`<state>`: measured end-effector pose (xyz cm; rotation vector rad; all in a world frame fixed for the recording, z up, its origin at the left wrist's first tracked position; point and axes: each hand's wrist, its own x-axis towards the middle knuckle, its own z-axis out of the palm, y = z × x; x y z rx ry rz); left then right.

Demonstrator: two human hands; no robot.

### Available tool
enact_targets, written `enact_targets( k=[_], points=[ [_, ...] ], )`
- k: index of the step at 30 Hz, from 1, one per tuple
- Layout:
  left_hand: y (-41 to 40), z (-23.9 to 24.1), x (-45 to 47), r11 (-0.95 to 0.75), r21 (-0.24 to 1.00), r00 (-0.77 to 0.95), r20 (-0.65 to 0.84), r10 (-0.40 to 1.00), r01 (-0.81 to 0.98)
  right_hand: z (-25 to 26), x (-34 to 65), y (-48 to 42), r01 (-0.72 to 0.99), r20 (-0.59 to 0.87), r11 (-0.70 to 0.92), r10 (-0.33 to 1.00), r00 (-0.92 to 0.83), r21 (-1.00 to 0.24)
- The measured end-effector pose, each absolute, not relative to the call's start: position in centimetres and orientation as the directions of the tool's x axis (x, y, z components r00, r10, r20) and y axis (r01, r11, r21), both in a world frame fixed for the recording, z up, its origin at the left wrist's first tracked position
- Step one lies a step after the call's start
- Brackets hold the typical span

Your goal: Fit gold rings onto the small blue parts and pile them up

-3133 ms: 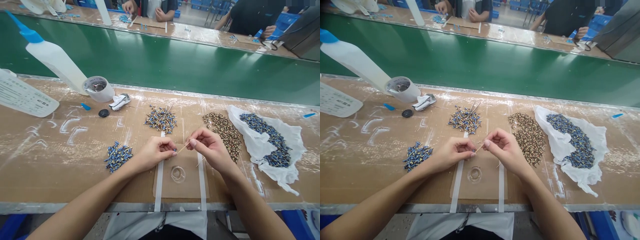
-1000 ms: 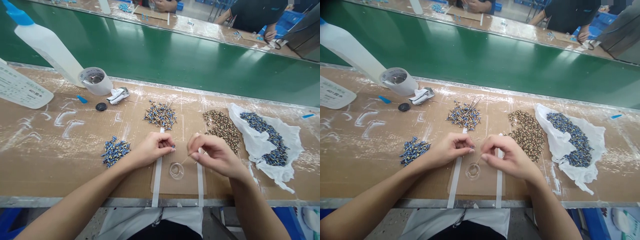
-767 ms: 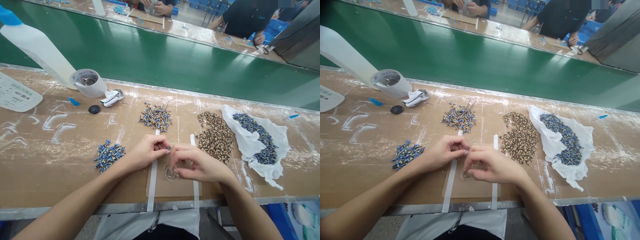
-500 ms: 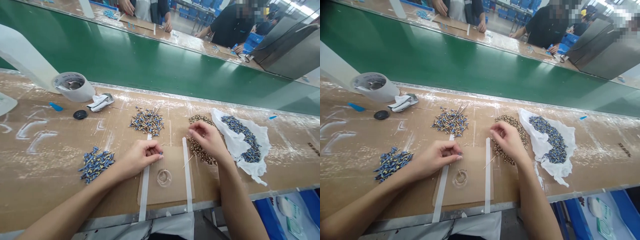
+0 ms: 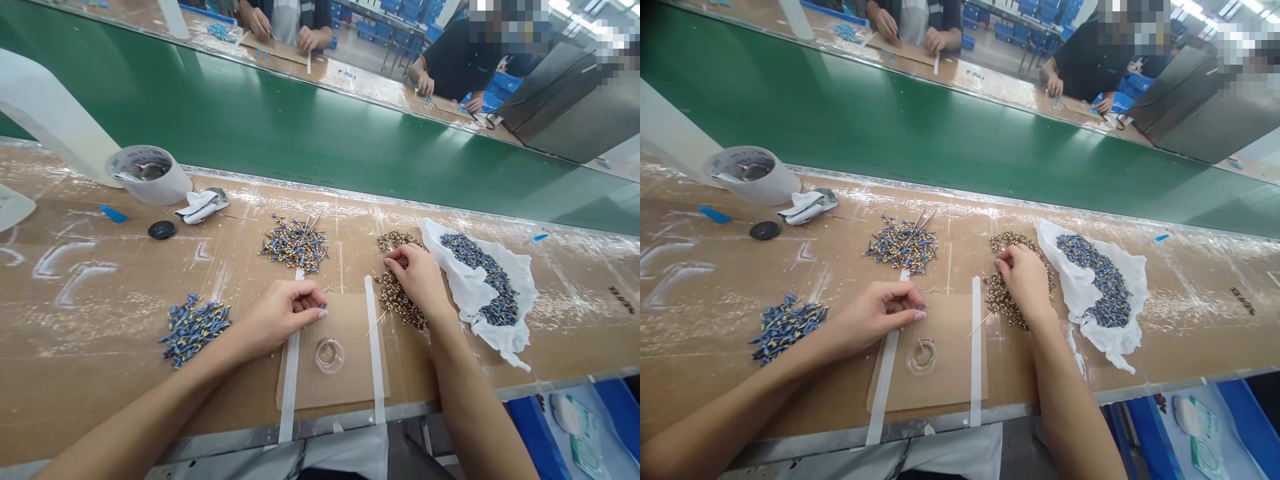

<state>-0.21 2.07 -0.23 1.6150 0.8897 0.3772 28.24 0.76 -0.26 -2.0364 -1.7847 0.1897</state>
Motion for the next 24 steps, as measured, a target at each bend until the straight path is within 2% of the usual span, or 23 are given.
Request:
enact_targets(
  k=[3,5,7,9,11,14,17,24],
  points=[
    [2.0,-0.1,-0.2,-0.015,0.943,0.644,-0.216,0.734,0.332,0.1,28.1,0.7,0.896,0.159,-0.115,0.967,0.200,-0.429],
    [2.0,-0.1,-0.2,-0.006,0.945,0.632,-0.214,0.745,0.327,0.6,27.7,0.6,0.844,0.148,-0.117,0.963,0.226,-0.524],
    [1.9,-0.2,-0.1,0.007,0.949,0.622,-0.212,0.754,0.315,1.2,26.6,0.2,0.703,0.093,-0.082,0.974,0.207,-0.706],
    [1.8,-0.3,0.0,0.021,0.955,0.613,-0.206,0.762,0.295,1.7,25.0,-0.3,0.472,-0.005,-0.053,0.995,0.104,-0.880],
    [1.8,-0.3,0.1,0.037,0.962,0.601,-0.199,0.774,0.271,2.0,23.2,-1.0,0.310,-0.065,-0.059,0.998,-0.007,-0.949],
    [1.7,-0.3,0.2,0.053,0.966,0.587,-0.198,0.785,0.255,1.9,21.0,-1.9,0.198,-0.126,-0.096,0.982,-0.142,-0.975],
    [1.7,-0.4,0.1,0.019,0.958,0.587,-0.191,0.787,0.287,1.3,20.0,-2.2,0.147,-0.141,-0.117,0.975,-0.169,-0.982],
    [1.5,-0.3,0.2,-0.091,0.929,0.579,-0.145,0.802,0.358,0.3,19.9,-2.3,0.194,-0.124,-0.091,0.978,-0.169,-0.977]
  ],
)
